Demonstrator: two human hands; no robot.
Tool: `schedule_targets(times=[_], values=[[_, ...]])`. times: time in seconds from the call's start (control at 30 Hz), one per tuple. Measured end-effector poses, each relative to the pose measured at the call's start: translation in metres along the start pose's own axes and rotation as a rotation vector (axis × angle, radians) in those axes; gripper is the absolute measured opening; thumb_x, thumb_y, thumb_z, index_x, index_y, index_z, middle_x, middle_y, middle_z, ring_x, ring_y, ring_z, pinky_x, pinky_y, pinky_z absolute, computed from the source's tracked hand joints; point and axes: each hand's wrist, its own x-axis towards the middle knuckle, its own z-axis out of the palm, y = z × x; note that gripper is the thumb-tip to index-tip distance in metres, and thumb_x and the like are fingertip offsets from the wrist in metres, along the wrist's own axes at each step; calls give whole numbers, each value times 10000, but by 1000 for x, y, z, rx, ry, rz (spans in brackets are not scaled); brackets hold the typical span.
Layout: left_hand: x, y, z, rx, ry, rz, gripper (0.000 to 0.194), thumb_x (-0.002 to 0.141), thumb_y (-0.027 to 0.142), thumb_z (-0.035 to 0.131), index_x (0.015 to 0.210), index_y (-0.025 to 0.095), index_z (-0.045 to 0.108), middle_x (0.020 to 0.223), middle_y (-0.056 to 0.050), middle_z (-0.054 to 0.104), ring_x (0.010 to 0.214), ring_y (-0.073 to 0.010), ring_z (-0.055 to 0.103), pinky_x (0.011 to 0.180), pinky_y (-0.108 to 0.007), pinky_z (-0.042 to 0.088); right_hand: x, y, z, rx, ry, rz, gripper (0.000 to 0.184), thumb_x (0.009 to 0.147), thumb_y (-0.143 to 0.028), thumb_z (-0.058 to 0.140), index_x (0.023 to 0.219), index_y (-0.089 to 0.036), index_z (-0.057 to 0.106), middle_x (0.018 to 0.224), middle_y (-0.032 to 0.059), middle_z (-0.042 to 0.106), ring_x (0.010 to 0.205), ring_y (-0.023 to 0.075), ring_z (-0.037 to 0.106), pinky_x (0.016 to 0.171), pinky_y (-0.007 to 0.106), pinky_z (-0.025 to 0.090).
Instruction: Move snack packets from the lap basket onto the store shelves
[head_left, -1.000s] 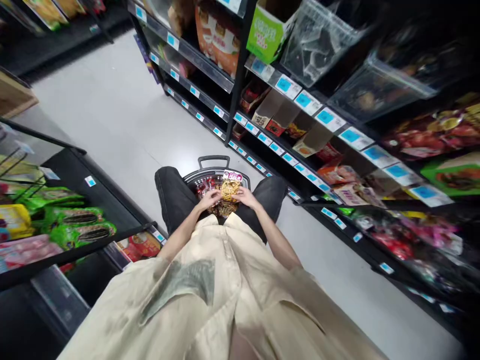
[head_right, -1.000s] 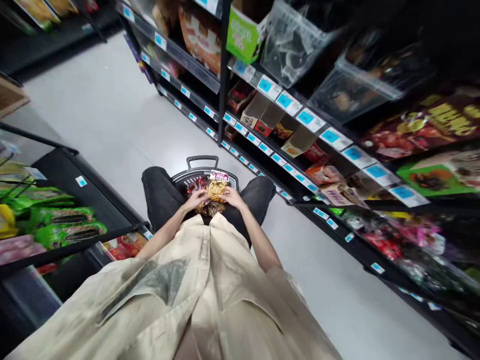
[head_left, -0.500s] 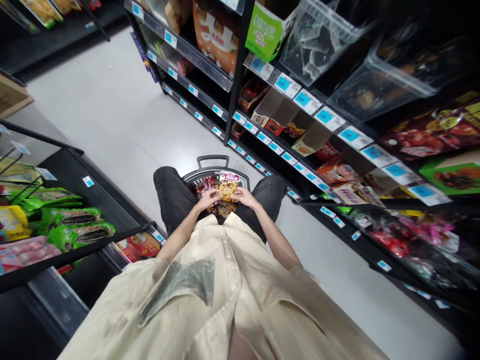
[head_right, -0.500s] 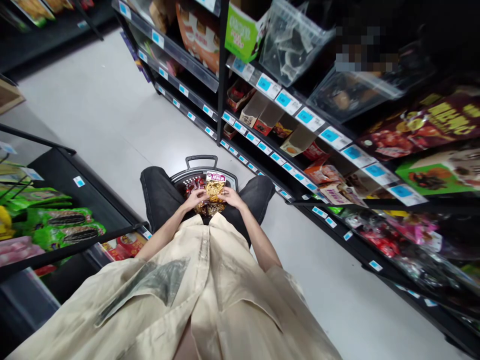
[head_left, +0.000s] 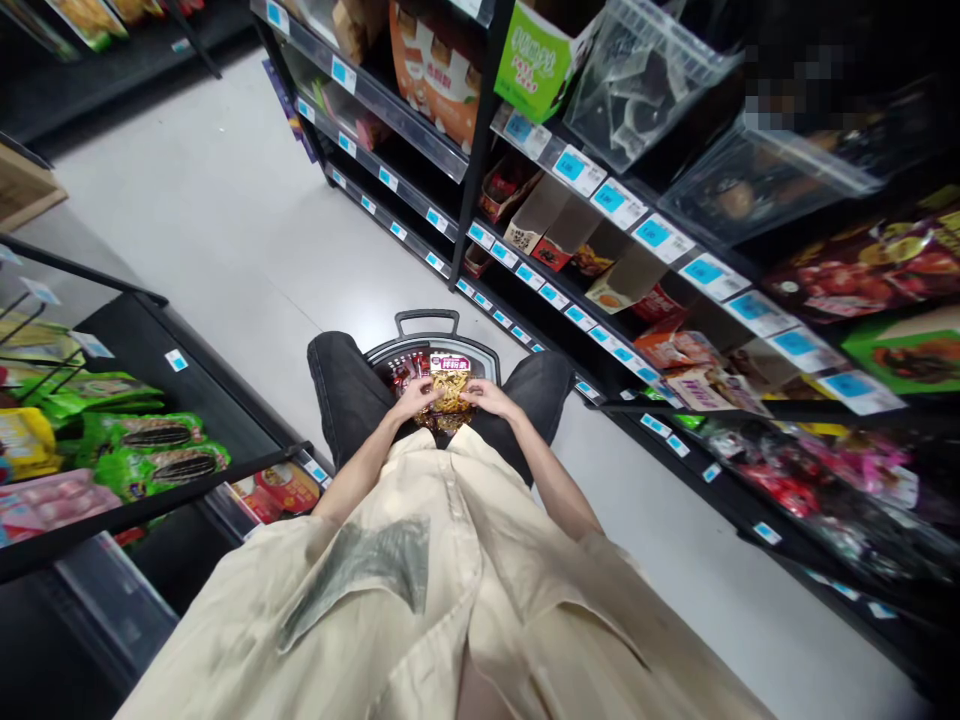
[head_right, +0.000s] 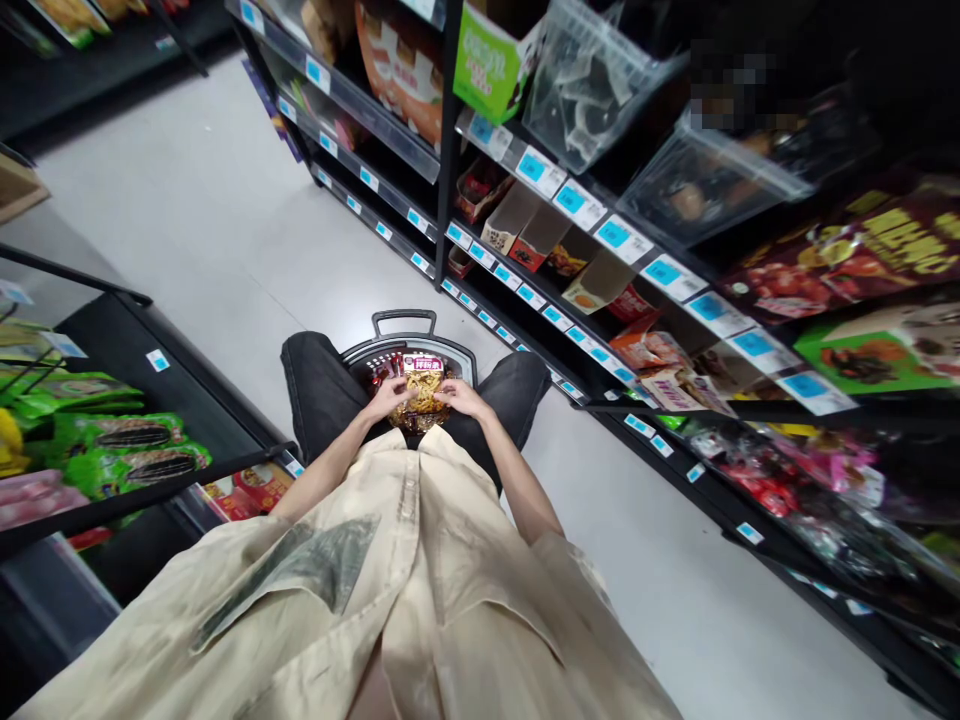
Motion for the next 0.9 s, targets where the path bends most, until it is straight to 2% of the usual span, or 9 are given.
schedule_targets(times=[0.13,0.5,0.7,0.9], values=[[-1,2,0,7,-39,9,424,738,522,762,894,130,726,796,-34,674,761,-181,591,719,-280,480,0,0,-1,-21,-19,3,451,701,-599,785,805,-188,632,734,8,667,668,155,618,604,257,480],[-2,4,0,46,-23,7,390,749,511,753,802,129,692,724,-9,628,691,-150,540,654,-258,445,-3,-7,0,-57,-63,-58,483,720,-643,749,763,-181,617,709,2,646,643,147,591,590,256,460],[-1,4,2,-9,33,2,388,738,512,776,766,140,672,720,-8,632,685,-143,559,667,-259,464,-3,-8,1,-47,-19,-73,491,733,-665,718,759,-198,569,693,-21,602,651,147,584,594,255,461],[-2,7,3,-187,64,-33,436,713,471,809,970,141,686,886,-49,702,750,-149,627,737,-286,515,0,-4,-2,-22,128,-60,469,755,-653,693,790,-218,522,732,-2,599,682,170,600,585,271,483]])
